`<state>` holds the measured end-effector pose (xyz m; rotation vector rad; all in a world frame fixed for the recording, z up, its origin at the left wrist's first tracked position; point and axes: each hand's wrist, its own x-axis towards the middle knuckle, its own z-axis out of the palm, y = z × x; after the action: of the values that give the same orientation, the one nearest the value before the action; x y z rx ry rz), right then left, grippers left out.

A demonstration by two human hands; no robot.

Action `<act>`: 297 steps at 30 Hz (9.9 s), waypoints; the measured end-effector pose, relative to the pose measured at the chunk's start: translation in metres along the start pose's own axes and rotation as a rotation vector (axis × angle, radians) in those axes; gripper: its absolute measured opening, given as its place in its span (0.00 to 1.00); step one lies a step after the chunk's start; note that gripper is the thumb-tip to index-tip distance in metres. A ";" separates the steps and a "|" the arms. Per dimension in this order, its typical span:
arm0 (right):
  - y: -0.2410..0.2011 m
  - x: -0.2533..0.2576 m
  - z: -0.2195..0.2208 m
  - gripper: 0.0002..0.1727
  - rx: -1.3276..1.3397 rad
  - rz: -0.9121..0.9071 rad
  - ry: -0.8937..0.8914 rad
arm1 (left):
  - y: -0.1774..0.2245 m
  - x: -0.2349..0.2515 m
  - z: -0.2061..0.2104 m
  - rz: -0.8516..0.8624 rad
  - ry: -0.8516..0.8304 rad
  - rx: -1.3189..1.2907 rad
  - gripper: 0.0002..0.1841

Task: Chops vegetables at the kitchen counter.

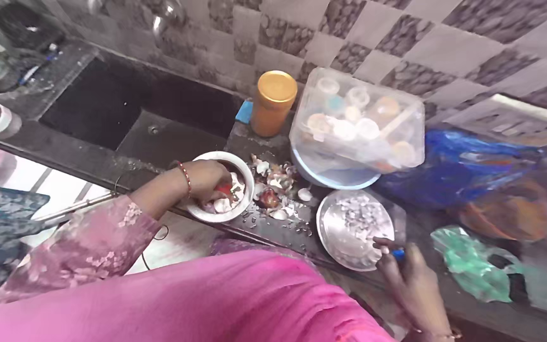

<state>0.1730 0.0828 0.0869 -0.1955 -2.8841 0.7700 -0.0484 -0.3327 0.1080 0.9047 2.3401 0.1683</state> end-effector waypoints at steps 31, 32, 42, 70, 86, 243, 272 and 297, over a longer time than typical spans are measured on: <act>-0.030 -0.023 0.030 0.21 -0.064 0.140 0.128 | -0.026 0.006 0.029 0.041 0.408 -0.407 0.21; -0.029 -0.022 0.031 0.22 -0.060 0.146 0.124 | -0.026 0.005 0.029 0.039 0.405 -0.442 0.23; -0.015 -0.027 0.038 0.23 0.104 0.179 0.105 | -0.003 0.005 0.019 0.018 0.578 -0.491 0.29; 0.034 0.027 0.035 0.32 0.567 -0.118 -0.075 | 0.218 0.147 0.089 0.645 0.038 -1.488 0.25; 0.060 0.031 0.051 0.28 0.518 -0.043 -0.036 | 0.241 0.168 0.091 0.452 0.068 -1.544 0.19; 0.100 0.047 0.052 0.23 0.536 0.431 -0.142 | 0.262 0.239 0.077 0.239 -0.081 -1.029 0.10; 0.101 0.053 0.051 0.24 0.554 0.400 -0.235 | 0.259 0.244 0.071 0.320 -0.014 -0.747 0.11; 0.088 0.060 0.006 0.14 0.594 0.544 0.088 | 0.264 0.221 0.065 0.331 -0.070 -0.627 0.25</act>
<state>0.1203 0.1654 0.0441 -0.9187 -2.3868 1.6052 0.0124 0.0039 0.0309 0.9347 1.8705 0.9291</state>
